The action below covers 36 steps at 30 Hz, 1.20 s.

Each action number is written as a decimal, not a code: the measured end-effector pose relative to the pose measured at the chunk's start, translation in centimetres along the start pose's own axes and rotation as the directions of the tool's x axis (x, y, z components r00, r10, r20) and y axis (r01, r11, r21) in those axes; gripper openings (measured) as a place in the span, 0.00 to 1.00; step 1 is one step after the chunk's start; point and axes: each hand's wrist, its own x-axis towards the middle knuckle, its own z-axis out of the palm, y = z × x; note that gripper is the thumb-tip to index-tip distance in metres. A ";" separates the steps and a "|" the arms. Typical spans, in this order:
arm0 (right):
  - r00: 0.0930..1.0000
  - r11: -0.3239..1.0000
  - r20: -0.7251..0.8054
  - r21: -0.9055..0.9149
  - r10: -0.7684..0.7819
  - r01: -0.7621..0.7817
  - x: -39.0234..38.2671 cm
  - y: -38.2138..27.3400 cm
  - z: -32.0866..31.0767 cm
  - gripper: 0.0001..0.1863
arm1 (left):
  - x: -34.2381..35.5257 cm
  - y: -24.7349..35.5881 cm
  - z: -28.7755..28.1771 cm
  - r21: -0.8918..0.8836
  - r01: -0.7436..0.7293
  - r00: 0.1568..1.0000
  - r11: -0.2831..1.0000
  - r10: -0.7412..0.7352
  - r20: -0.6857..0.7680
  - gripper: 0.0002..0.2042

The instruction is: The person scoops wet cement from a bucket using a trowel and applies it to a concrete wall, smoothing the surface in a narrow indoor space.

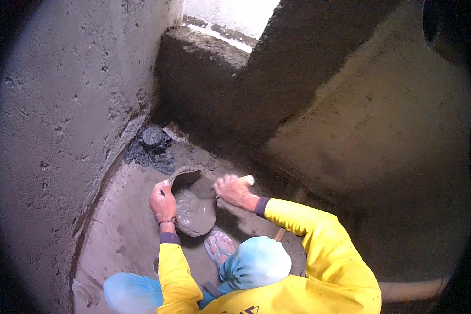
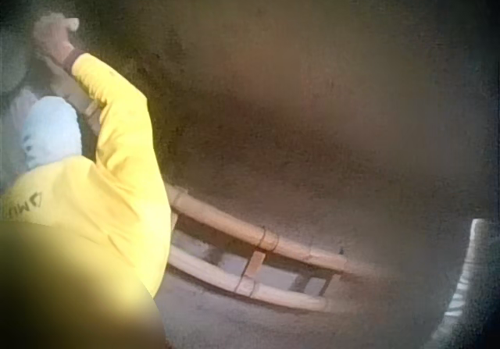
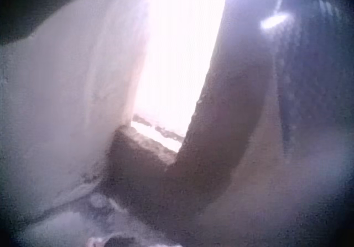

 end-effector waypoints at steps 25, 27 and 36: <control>0.870 -0.149 0.423 0.872 -0.253 -0.467 -6.7 17.7 -15.6 0.19 | 2.1 -3.4 -1.1 -0.005 0.121 0.983 0.993 -0.121 -0.134 0.24; 0.884 -0.110 0.467 0.878 -0.011 -0.465 -7.2 21.9 -14.6 0.18 | 2.2 -3.6 -0.7 -0.004 0.170 0.982 0.985 -0.170 -0.083 0.24; 0.770 0.633 -0.073 0.621 0.633 -0.461 -9.3 23.7 -25.2 0.12 | 1.8 -2.2 -1.3 -0.045 0.120 0.989 0.992 -0.123 -0.076 0.21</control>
